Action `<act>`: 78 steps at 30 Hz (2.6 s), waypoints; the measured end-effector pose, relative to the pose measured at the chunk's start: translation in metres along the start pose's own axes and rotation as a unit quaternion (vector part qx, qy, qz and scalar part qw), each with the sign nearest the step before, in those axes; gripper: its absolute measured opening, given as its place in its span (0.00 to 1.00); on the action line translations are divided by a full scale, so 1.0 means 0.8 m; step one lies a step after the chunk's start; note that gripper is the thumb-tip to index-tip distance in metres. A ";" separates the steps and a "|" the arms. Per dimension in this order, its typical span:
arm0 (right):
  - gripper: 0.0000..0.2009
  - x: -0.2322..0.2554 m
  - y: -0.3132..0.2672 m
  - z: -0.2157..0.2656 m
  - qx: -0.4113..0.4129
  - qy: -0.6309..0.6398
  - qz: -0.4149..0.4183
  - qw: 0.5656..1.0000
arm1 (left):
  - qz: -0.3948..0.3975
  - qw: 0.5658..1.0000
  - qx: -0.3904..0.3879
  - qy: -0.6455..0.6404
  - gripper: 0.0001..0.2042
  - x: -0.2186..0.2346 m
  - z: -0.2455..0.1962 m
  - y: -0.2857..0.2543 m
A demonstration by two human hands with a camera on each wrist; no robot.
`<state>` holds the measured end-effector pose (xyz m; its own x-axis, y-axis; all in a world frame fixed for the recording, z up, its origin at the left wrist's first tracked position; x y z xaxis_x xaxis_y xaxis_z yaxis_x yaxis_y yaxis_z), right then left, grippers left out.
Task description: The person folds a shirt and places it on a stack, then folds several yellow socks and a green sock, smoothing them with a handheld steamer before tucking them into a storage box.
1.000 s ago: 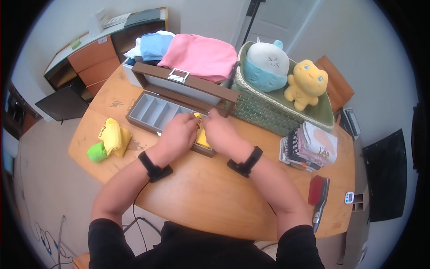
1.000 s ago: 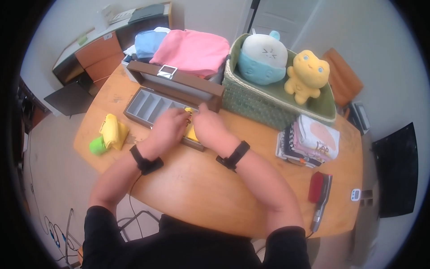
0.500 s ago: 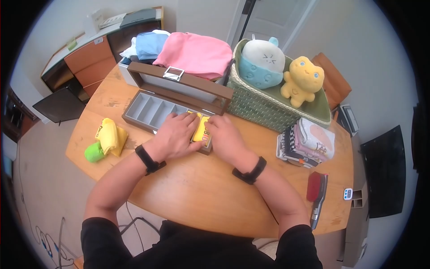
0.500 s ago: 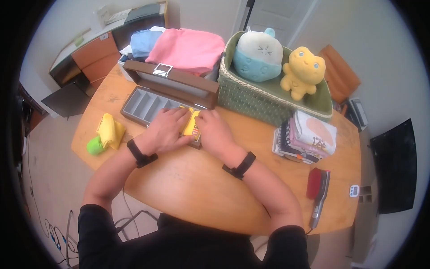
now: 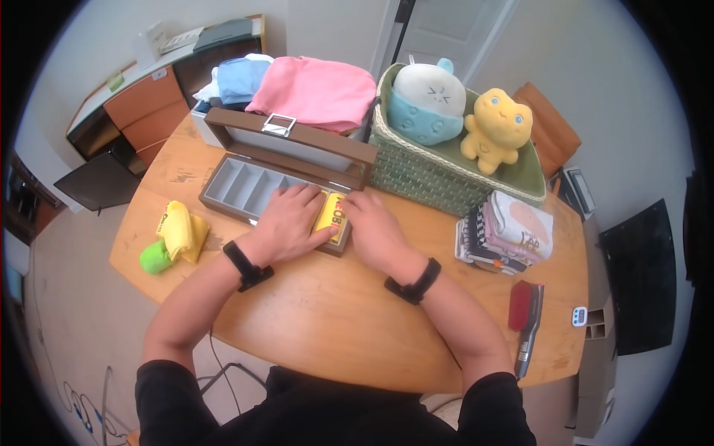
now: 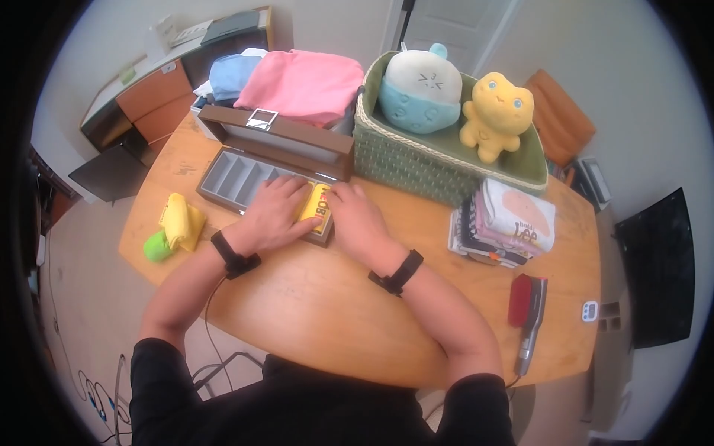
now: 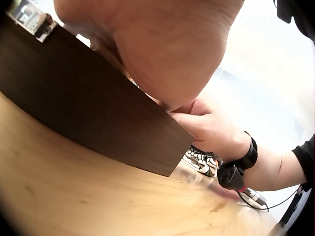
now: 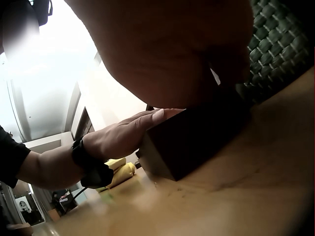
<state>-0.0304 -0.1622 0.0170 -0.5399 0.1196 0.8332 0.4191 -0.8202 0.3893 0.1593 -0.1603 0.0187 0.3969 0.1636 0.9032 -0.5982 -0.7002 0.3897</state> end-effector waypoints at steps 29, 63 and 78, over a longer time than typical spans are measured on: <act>0.13 -0.030 0.044 0.033 0.177 0.008 0.055 0.983 | -0.075 0.997 0.001 -0.012 0.28 0.015 -0.035 -0.063; 0.39 -0.038 -0.024 0.042 0.026 -0.093 0.122 0.988 | 0.129 0.989 -0.072 0.029 0.51 0.005 -0.005 -0.015; 0.38 -0.036 0.001 0.069 -0.036 -0.235 0.153 0.959 | 0.074 0.997 -0.020 -0.009 0.43 0.010 -0.006 -0.032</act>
<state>0.0258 -0.1357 0.0150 -0.0046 0.0925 0.9957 0.4451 -0.8914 0.0849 0.1748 -0.1377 0.0166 0.3138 0.0472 0.9483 -0.6787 -0.6873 0.2588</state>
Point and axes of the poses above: each hand's wrist, its own y-axis towards the middle knuckle, its own x-axis out of the back of the hand, z = x × y, the point moved 4 cm from there along y, towards the middle knuckle, and after that the axes turned 8 degrees about -x, right-handed, at the moved point
